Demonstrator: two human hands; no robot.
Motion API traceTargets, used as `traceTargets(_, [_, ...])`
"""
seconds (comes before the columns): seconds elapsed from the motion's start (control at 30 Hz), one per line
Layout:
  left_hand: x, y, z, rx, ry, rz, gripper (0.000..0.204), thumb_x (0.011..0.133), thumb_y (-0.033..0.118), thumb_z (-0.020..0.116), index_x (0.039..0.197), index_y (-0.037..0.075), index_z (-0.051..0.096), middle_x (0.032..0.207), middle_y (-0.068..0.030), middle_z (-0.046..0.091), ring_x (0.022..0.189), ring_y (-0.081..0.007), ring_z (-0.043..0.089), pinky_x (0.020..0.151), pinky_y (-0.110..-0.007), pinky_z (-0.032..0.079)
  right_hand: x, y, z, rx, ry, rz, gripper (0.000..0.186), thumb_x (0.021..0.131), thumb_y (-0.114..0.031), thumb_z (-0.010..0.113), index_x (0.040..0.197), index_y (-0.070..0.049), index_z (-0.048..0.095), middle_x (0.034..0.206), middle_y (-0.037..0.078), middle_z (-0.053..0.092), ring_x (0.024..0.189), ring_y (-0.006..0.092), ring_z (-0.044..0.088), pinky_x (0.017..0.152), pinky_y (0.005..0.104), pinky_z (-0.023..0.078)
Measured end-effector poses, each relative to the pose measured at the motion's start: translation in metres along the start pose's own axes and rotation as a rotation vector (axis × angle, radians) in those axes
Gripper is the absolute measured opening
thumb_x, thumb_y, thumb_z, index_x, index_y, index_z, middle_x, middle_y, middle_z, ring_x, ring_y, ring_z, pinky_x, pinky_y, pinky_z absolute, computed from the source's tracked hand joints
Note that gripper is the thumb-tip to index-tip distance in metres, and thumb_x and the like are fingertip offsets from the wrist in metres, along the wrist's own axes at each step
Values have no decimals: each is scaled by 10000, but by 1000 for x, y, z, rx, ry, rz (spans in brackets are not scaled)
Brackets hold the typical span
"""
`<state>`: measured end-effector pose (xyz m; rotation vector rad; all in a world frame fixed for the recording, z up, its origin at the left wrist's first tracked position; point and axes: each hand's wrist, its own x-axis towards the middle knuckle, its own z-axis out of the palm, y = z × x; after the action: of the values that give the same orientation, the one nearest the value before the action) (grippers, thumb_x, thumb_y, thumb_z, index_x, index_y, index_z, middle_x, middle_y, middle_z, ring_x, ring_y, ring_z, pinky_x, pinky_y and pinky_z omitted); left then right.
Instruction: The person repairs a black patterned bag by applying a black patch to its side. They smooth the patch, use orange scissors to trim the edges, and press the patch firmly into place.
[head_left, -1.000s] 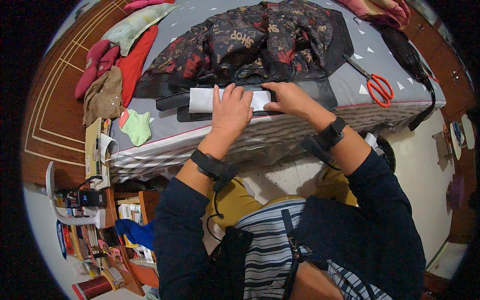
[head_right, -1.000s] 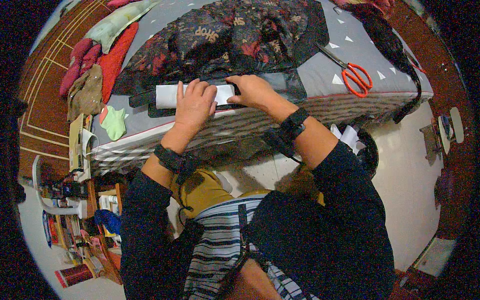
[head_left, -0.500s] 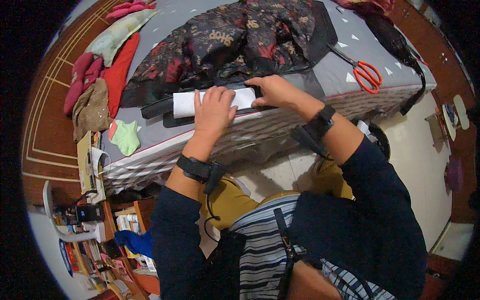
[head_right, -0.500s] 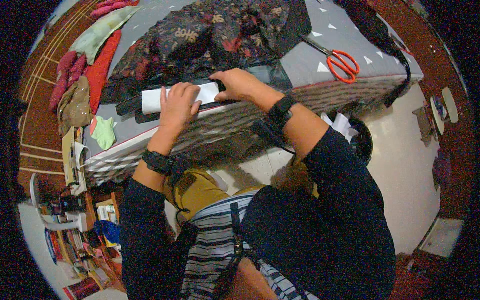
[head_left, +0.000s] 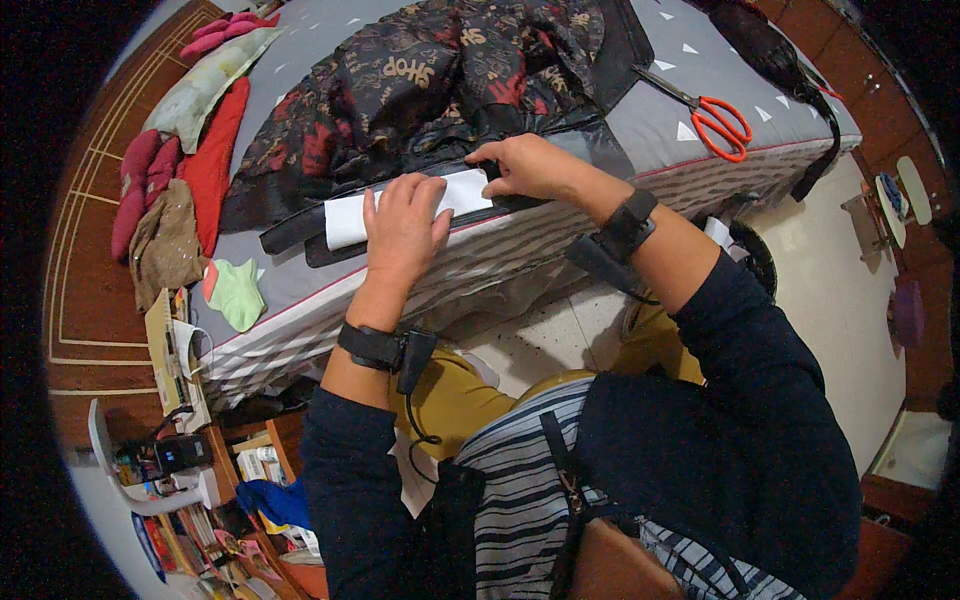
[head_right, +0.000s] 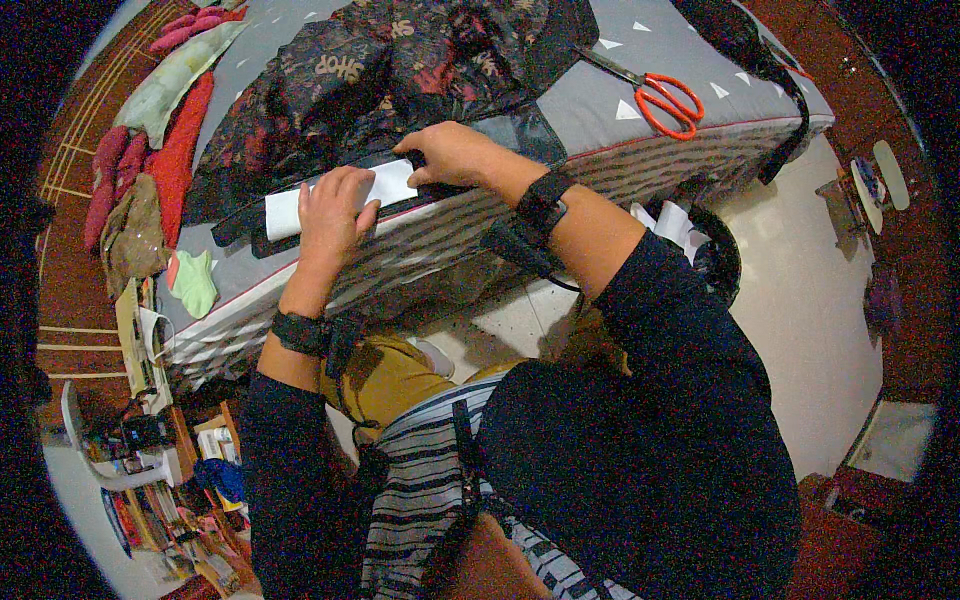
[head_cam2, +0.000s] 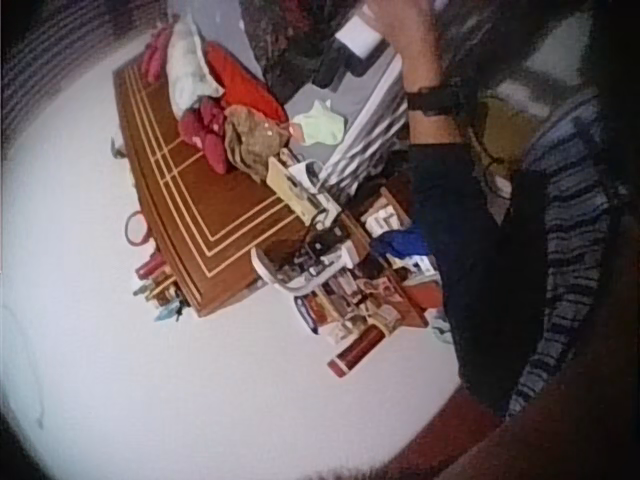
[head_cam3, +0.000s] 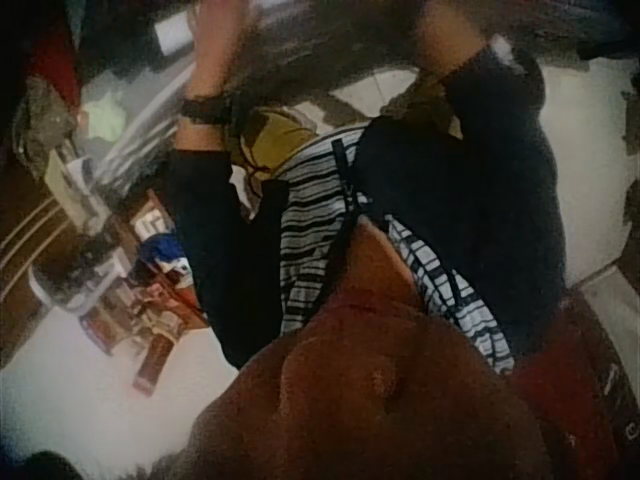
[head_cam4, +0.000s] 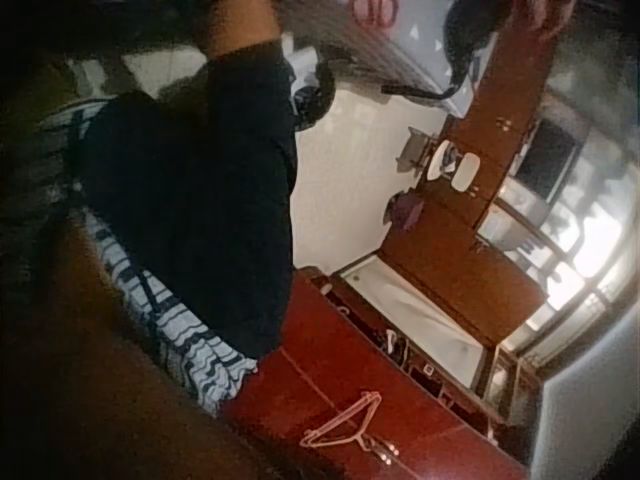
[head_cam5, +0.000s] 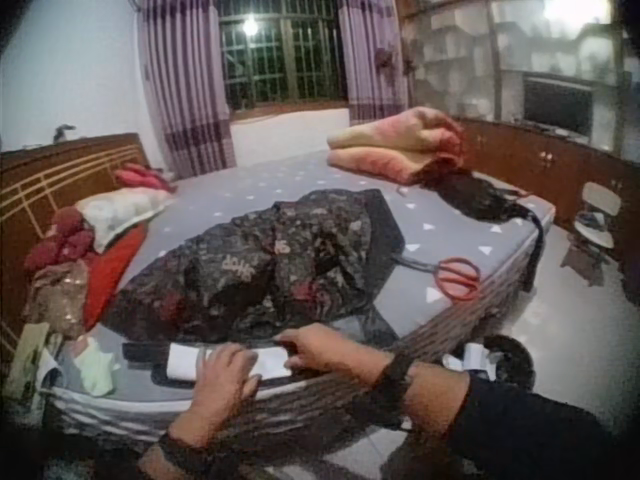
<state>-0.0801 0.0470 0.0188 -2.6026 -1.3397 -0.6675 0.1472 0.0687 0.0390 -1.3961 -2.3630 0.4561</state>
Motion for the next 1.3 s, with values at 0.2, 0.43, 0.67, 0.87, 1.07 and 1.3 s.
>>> traceTargets(0.2, [-2, -5, 5, -85, 57, -25, 391, 735, 219, 718, 1086, 153, 560, 1108, -41, 551, 1120, -261, 511, 1022, -581, 303, 1, -2, 4, -5, 51, 11, 482, 744, -311, 747, 1179, -129, 645, 881, 182, 677, 811, 330, 657, 728, 391, 510])
traceTargets(0.43, [-3, -6, 6, -145, 108, -32, 334, 733, 206, 711, 1022, 134, 560, 1052, -45, 557, 1087, -265, 519, 1006, -550, 312, 5, 0, 6, 76, 58, 27, 384, 812, -279, 680, 1166, -132, 657, 981, 186, 672, 915, 349, 644, 801, 414, 498])
traceTargets(0.67, [-1, 0, 8, -91, 109, -88, 301, 748, 222, 690, 1008, 133, 567, 1032, -44, 557, 1062, -266, 523, 1009, -532, 313, -1, -8, 2, 6, 58, 71, 375, 797, -286, 688, 1147, -153, 665, 988, 169, 675, 917, 350, 641, 809, 428, 502])
traceTargets(0.87, [3, 3, 4, -96, 64, -113, 347, 747, 305, 730, 996, 120, 574, 1001, -40, 575, 1053, -261, 530, 997, -539, 322, -1, -8, 4, -2, 43, 105, 381, 801, -313, 669, 1149, -159, 663, 1031, 145, 675, 953, 342, 638, 847, 444, 502])
traceTargets(1.07, [4, 5, 6, -63, 77, -133, 413, 719, 363, 757, 993, 111, 579, 997, -40, 583, 1036, -264, 535, 982, -546, 333, -2, -5, 1, 27, 17, 59, 434, 782, -333, 693, 1175, -156, 648, 1040, 150, 672, 961, 349, 634, 852, 443, 497])
traceTargets(1.3, [4, 5, 3, -84, 33, -128, 432, 712, 342, 762, 1023, 113, 567, 1021, -46, 575, 1053, -267, 527, 1001, -552, 321, -3, -5, -1, 46, 17, 54, 395, 813, -304, 638, 1176, -151, 646, 1019, 175, 669, 947, 360, 633, 847, 441, 498])
